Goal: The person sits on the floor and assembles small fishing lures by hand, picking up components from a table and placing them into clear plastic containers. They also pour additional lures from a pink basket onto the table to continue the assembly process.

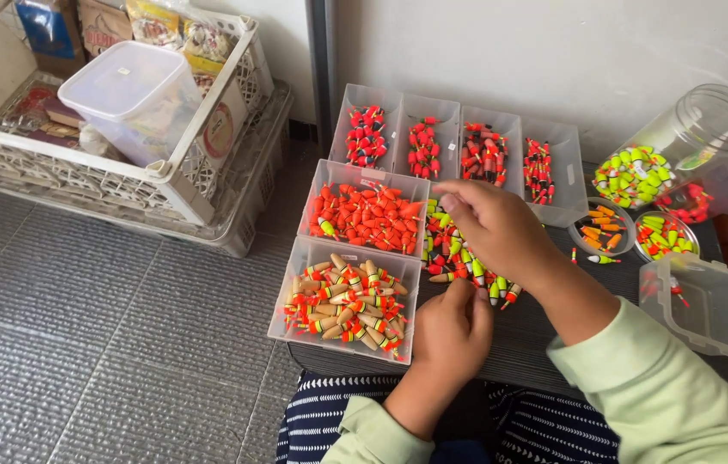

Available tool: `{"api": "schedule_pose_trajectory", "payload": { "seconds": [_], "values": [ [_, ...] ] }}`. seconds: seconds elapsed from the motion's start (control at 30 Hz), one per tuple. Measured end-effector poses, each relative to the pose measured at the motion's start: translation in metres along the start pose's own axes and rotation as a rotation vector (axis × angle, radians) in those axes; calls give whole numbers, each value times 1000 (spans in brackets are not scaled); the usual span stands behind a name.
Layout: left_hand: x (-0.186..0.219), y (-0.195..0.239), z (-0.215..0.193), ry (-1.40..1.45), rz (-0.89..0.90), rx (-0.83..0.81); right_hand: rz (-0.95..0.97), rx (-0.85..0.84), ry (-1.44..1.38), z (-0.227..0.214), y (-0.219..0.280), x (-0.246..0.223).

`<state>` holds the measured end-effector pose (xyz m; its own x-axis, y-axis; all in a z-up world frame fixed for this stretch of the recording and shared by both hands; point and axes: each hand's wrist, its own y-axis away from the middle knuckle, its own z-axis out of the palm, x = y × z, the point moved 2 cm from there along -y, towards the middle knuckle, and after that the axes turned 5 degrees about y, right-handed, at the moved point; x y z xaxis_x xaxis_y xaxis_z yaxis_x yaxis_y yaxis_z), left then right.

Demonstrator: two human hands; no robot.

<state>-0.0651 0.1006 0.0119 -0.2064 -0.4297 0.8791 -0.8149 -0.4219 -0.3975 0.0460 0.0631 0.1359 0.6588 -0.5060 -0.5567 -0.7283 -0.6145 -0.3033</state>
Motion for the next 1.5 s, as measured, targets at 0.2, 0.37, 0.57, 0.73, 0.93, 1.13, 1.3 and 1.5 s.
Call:
{"api": "schedule_pose_trajectory", "payload": {
  "seconds": [0.2,0.37,0.57,0.73,0.93,1.13,1.3,1.5],
  "values": [
    [22,2,-25,261,362,16,427,-311,467,2,35,28],
    [27,3,-22,252,485,-7,215,-157,523,47,75,72],
    [31,-8,-18,109,199,-57,67,19,400,47,84,89],
    [24,-11,-8,58,61,-60,-140,158,-71,14,97,72],
    [3,-4,4,-28,-57,-256,-153,77,-389,8,111,80],
    [-6,1,5,-3,-65,-197,-442,89,-161,1,110,79],
    [-12,5,5,-14,-158,-84,-262,-24,-333,10,115,85],
    [-7,3,6,64,-223,-190,-329,39,-334,13,116,82]
  ]
}}
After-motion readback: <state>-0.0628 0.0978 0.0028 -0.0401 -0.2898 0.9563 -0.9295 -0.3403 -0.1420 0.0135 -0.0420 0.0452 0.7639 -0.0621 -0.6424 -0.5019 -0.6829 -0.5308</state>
